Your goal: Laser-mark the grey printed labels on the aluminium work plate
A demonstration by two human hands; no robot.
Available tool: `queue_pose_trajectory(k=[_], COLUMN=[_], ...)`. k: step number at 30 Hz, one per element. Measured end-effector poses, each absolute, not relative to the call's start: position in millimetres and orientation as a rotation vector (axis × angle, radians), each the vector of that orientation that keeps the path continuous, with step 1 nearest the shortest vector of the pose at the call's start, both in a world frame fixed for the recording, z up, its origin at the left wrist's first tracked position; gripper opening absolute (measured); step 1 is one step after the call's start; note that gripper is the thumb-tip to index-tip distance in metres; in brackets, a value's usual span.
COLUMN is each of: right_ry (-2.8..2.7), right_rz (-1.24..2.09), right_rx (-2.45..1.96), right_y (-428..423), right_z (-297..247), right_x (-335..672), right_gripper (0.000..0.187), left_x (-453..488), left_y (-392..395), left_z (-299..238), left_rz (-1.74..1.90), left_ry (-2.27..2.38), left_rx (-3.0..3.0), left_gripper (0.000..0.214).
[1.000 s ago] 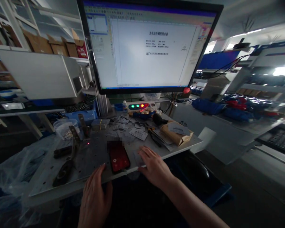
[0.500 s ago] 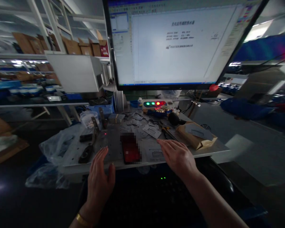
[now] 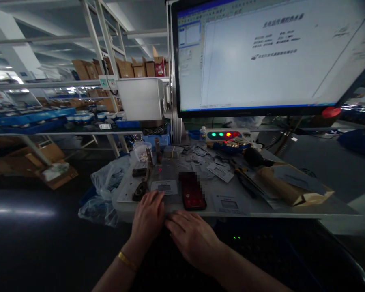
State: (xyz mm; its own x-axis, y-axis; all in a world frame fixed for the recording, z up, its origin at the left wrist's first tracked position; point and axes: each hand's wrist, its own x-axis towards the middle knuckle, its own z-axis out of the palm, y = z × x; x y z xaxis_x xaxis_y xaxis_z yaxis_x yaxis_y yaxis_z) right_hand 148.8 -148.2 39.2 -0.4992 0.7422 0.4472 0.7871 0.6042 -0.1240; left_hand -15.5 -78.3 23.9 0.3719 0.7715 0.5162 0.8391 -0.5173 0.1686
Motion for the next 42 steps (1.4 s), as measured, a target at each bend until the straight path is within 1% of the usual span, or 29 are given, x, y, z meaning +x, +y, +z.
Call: queue_pose_trajectory(k=[5,11,16,18,22,28,30,37,40,42], right_ry=[-2.272,-2.184,-2.098,-2.116,-2.182,-2.183,-2.239,-2.464,-2.467,-2.475], right_rz=[-0.108,-0.177,-0.217,-0.201,-0.163,-0.116,-0.055,0.361,0.506,0.538], right_rx=[-1.08,-1.013,-0.961,-0.973,-0.984,-1.025,-1.048,-1.253,-1.323,-1.341], right_y=[-177.6,-177.8,-171.5,-171.1,-173.5,-176.9,-180.0,-182.1,-168.3,-157.4], right_z=[12.0,-10.2,-14.6,-17.3,-21.4,-16.4,-11.9,13.0,15.2,13.6], right_x=[169.6,166.1,161.4,161.4,162.0,162.8,163.6,157.3,143.3,130.0], right_gripper=[0.03,0.02,0.035,0.033,0.022,0.019,0.016,0.022,0.031,0.037], left_x=[8.1,20.4,25.1,25.7,25.6,26.4,27.3,31.7,32.4,32.1], left_y=[-50.4,-3.0,6.1,5.1,3.0,3.0,2.5,1.5,2.4,2.3], left_z=[29.9,37.6,31.5,29.4,28.5,28.9,30.0,34.1,32.7,31.9], left_rz=[-0.568,-0.488,-0.503,-0.508,-0.529,-0.506,-0.488,-0.458,-0.47,-0.475], left_ry=[-1.493,-1.547,-1.594,-1.594,-1.578,-1.597,-1.621,-1.617,-1.627,-1.635], left_rx=[-2.541,-2.472,-2.372,-2.353,-2.357,-2.348,-2.37,-2.411,-2.419,-2.418], left_gripper=[0.035,0.034,0.034,0.035,0.035,0.036,0.037,0.037,0.037,0.037])
